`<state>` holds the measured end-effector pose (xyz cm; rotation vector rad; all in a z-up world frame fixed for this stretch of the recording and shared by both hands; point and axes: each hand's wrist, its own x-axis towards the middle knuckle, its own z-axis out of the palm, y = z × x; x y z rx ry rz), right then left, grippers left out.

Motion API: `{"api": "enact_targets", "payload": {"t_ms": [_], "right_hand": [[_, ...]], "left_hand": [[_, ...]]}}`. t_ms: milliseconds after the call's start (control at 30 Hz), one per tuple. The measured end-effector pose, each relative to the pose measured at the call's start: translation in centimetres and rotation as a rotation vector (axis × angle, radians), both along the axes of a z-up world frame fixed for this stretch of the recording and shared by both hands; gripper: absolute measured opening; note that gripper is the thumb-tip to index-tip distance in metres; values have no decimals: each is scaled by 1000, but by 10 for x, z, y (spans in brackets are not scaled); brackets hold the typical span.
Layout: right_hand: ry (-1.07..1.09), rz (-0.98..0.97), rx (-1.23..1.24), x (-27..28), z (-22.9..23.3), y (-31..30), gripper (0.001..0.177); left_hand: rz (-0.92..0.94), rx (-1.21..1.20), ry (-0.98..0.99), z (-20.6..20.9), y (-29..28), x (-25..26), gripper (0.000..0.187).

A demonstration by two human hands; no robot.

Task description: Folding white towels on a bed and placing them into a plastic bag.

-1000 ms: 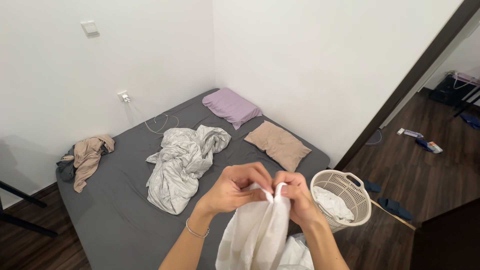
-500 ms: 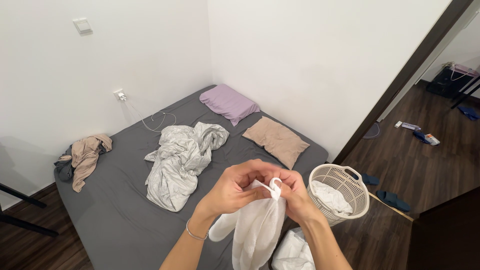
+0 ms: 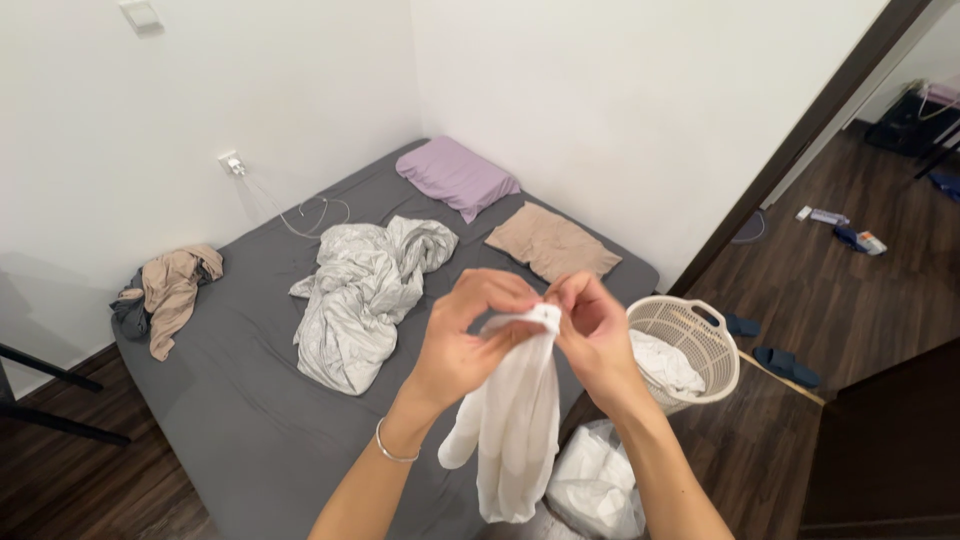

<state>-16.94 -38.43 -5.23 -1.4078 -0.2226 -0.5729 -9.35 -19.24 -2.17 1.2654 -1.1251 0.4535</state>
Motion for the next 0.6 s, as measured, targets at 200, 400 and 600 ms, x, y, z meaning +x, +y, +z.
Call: {"api": "enact_targets", "payload": {"t_ms": [200, 400, 600], "right_hand": [[-17, -334, -152, -20, -29, 26, 18], [-31, -317, -340, -44, -118, 36, 26], [-77, -392, -413, -38, -130, 37, 20]], "left_hand": [[33, -42, 97, 10, 0, -1, 20], [95, -37, 20, 37, 18, -1, 17], [110, -3, -56, 36, 24, -6, 12]]}}
